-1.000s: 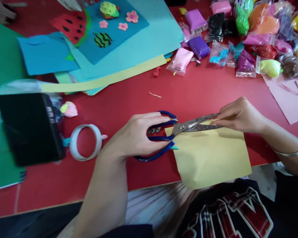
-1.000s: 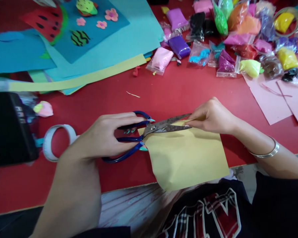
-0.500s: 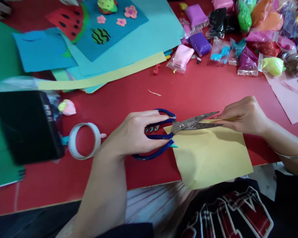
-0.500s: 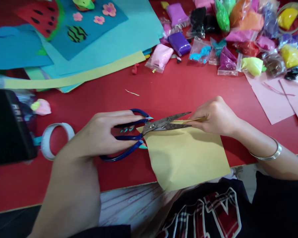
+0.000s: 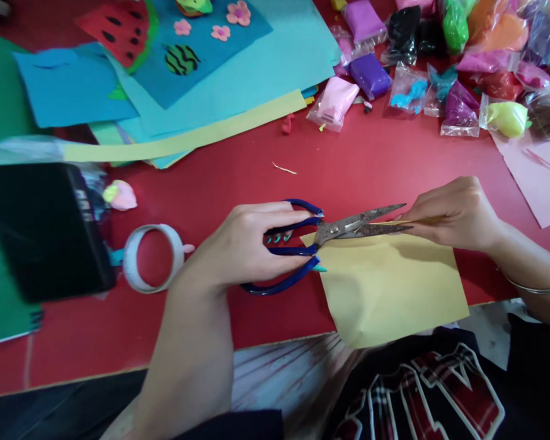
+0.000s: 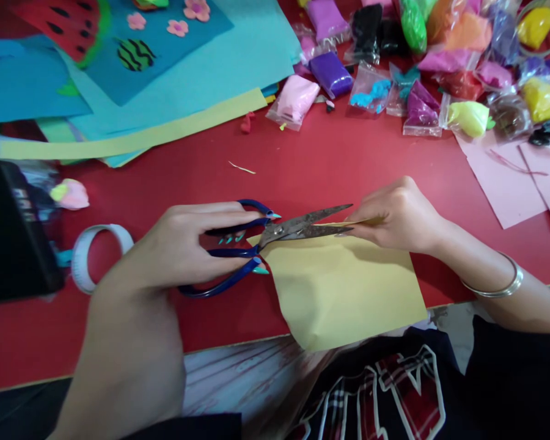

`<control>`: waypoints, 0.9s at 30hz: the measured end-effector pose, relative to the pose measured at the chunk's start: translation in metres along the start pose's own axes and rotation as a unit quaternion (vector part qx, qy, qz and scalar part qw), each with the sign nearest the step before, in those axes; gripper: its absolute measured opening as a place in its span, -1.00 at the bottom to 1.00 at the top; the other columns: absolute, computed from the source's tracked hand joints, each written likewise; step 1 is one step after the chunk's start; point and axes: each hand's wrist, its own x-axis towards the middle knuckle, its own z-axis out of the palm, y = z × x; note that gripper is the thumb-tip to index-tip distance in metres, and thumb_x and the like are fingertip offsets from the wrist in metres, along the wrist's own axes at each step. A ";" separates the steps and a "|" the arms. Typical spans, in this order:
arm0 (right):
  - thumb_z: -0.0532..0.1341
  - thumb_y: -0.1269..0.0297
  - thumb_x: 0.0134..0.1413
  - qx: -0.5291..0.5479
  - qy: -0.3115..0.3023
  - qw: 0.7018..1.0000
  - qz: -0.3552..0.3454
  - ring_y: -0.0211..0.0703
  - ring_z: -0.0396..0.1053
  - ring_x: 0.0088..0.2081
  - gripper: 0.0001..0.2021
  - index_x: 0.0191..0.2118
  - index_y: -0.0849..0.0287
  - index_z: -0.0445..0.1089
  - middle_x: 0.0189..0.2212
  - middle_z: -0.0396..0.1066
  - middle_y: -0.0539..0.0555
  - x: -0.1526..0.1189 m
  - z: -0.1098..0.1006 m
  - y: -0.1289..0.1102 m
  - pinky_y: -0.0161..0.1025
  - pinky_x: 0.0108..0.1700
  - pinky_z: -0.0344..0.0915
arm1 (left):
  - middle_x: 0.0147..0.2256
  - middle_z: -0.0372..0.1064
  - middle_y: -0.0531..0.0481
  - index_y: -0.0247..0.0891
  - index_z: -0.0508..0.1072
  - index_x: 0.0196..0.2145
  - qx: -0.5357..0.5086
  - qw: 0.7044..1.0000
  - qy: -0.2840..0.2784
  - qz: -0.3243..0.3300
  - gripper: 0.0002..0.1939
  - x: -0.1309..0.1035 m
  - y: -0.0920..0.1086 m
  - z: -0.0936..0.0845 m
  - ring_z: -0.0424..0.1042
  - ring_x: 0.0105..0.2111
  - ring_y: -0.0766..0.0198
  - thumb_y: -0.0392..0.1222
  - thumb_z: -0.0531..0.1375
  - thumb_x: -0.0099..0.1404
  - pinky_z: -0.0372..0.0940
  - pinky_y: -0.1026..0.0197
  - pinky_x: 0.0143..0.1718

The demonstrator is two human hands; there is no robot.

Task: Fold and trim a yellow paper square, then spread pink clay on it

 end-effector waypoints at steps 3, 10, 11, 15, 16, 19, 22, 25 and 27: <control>0.16 0.00 0.20 0.015 -0.010 0.999 0.026 -0.23 0.44 -0.54 -0.65 -0.47 0.04 0.56 -0.55 0.53 0.05 0.002 -0.001 -0.003 -0.27 -0.44 0.31 | -0.25 0.55 -0.05 -0.16 0.58 -0.16 -0.002 1.000 -0.001 -0.011 -0.56 0.000 0.002 0.000 0.54 -0.30 0.12 0.13 0.20 0.10 0.43 0.19 -0.27; 0.17 -0.11 0.14 0.032 -0.027 0.995 0.088 -0.18 0.44 -0.52 -0.61 -0.50 0.00 0.56 -0.53 0.53 0.05 0.004 -0.003 -0.006 -0.21 -0.38 0.35 | -0.26 0.57 -0.06 -0.11 0.60 -0.22 -0.005 1.000 -0.007 -0.027 -0.61 0.000 0.001 0.000 0.55 -0.29 0.07 0.12 0.22 0.06 0.44 0.14 -0.27; 0.18 -0.12 0.13 0.033 -0.027 0.995 0.091 -0.18 0.44 -0.52 -0.61 -0.49 0.00 0.56 -0.53 0.54 0.05 0.004 -0.003 -0.006 -0.20 -0.38 0.35 | -0.26 0.57 -0.06 -0.11 0.60 -0.23 -0.005 1.000 -0.009 -0.028 -0.61 0.001 0.001 0.000 0.55 -0.30 0.07 0.12 0.22 0.06 0.44 0.14 -0.27; 0.20 -0.10 0.12 0.035 -0.017 0.995 0.094 -0.17 0.45 -0.52 -0.64 -0.47 0.01 0.57 -0.52 0.54 0.06 0.003 -0.003 -0.006 -0.19 -0.37 0.36 | -0.29 0.57 -0.07 -0.12 0.60 -0.23 -0.012 1.000 -0.011 -0.021 -0.63 0.001 0.002 -0.001 0.55 -0.33 0.08 0.10 0.20 0.08 0.43 0.14 -0.32; 0.21 -0.09 0.12 0.034 -0.015 0.995 0.096 -0.16 0.45 -0.51 -0.65 -0.46 0.01 0.57 -0.52 0.54 0.06 0.002 -0.003 -0.006 -0.19 -0.37 0.36 | -0.30 0.56 -0.06 -0.12 0.59 -0.23 -0.013 1.000 -0.011 -0.019 -0.63 0.001 0.002 -0.001 0.54 -0.34 0.08 0.10 0.20 0.09 0.42 0.15 -0.33; 0.23 -0.04 0.12 0.028 -0.015 0.995 0.099 -0.16 0.45 -0.51 -0.70 -0.46 0.00 0.58 -0.53 0.53 0.05 0.002 -0.003 -0.007 -0.18 -0.36 0.36 | -0.30 0.56 -0.05 -0.14 0.59 -0.20 -0.015 1.000 -0.018 -0.016 -0.59 0.000 0.002 -0.001 0.54 -0.34 0.11 0.14 0.19 0.12 0.41 0.18 -0.32; 0.24 -0.03 0.12 0.029 -0.009 0.996 0.090 -0.18 0.45 -0.52 -0.69 -0.46 0.02 0.57 -0.55 0.53 0.05 0.002 -0.003 -0.007 -0.20 -0.37 0.36 | -0.25 0.56 -0.08 -0.24 0.57 -0.13 -0.008 0.999 -0.027 -0.016 -0.56 -0.002 0.002 -0.002 0.52 -0.30 0.16 0.11 0.17 0.19 0.39 0.22 -0.27; 0.24 -0.02 0.11 0.028 -0.006 0.995 0.093 -0.18 0.45 -0.52 -0.70 -0.47 0.02 0.57 -0.55 0.52 0.05 0.002 -0.003 -0.007 -0.21 -0.37 0.35 | -0.24 0.55 -0.09 -0.27 0.56 -0.11 -0.004 0.999 -0.035 -0.009 -0.56 -0.003 0.001 -0.003 0.52 -0.29 0.17 0.08 0.17 0.21 0.39 0.22 -0.26; 0.24 -0.03 0.11 0.024 -0.008 0.995 0.100 -0.17 0.45 -0.52 -0.70 -0.46 0.01 0.57 -0.55 0.52 0.05 0.002 -0.003 -0.007 -0.20 -0.38 0.35 | -0.25 0.55 -0.09 -0.27 0.56 -0.13 -0.007 0.999 -0.034 -0.007 -0.56 -0.003 0.001 -0.003 0.52 -0.30 0.15 0.10 0.18 0.21 0.39 0.20 -0.27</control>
